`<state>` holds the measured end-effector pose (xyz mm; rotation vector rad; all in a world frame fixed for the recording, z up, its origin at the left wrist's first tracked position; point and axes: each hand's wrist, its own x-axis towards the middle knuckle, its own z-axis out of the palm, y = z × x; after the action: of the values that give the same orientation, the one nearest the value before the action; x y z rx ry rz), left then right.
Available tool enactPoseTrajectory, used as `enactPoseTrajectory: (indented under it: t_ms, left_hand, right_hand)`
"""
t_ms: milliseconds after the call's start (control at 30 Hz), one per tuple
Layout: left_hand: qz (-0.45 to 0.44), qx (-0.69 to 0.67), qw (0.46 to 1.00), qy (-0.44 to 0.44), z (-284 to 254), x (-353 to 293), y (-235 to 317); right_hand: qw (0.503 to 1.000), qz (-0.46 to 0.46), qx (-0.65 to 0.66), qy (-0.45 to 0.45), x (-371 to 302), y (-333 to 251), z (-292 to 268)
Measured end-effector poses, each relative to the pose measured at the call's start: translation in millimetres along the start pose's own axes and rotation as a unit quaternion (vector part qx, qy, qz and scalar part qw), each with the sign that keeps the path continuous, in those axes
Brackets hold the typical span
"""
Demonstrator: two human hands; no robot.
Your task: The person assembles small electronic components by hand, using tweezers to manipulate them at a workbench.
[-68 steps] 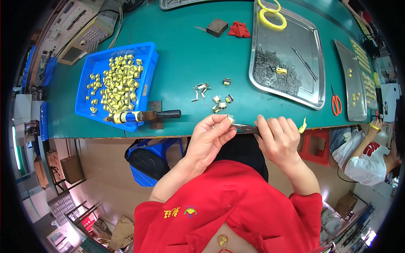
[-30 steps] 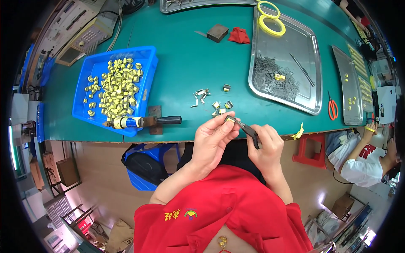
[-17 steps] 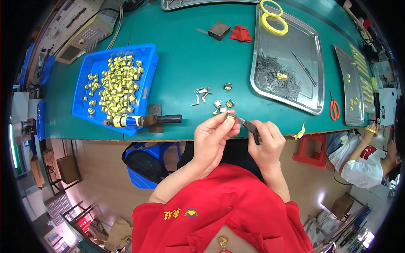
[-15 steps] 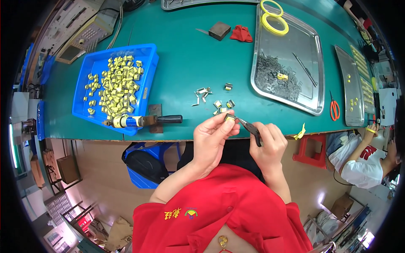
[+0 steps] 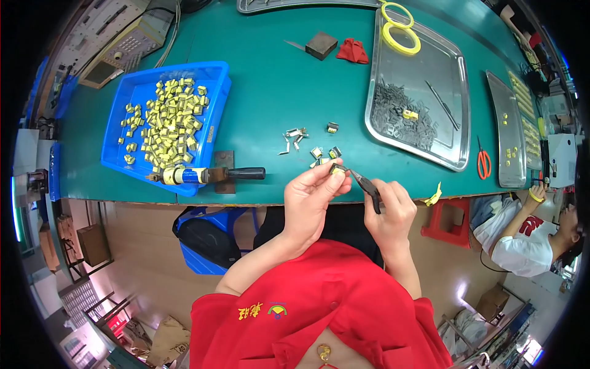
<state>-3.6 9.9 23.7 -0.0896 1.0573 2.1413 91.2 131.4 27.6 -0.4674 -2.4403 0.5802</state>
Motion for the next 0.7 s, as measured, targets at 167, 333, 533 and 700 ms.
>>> enactPoseTrajectory:
  t_ms: [167, 333, 533, 700]
  left_hand:
    - [0.065, 0.07, 0.995, 0.013, -9, 4, -4]
    - [0.14, 0.145, 0.978, -0.054, -11, 1, -7]
    - [0.17, 0.209, 0.958, -0.1, -17, 1, -7]
    - [0.167, 0.231, 0.952, -0.109, -15, -3, -4]
  right_hand:
    - [1.0, 0.005, 0.014, -0.009, -1, 4, -10]
    - [0.999, -0.029, -0.006, -0.032, 3, -5, -13]
    - [0.998, -0.046, -0.025, -0.039, 2, -3, -18]
    - [0.998, -0.049, -0.016, -0.041, 0, -1, -19]
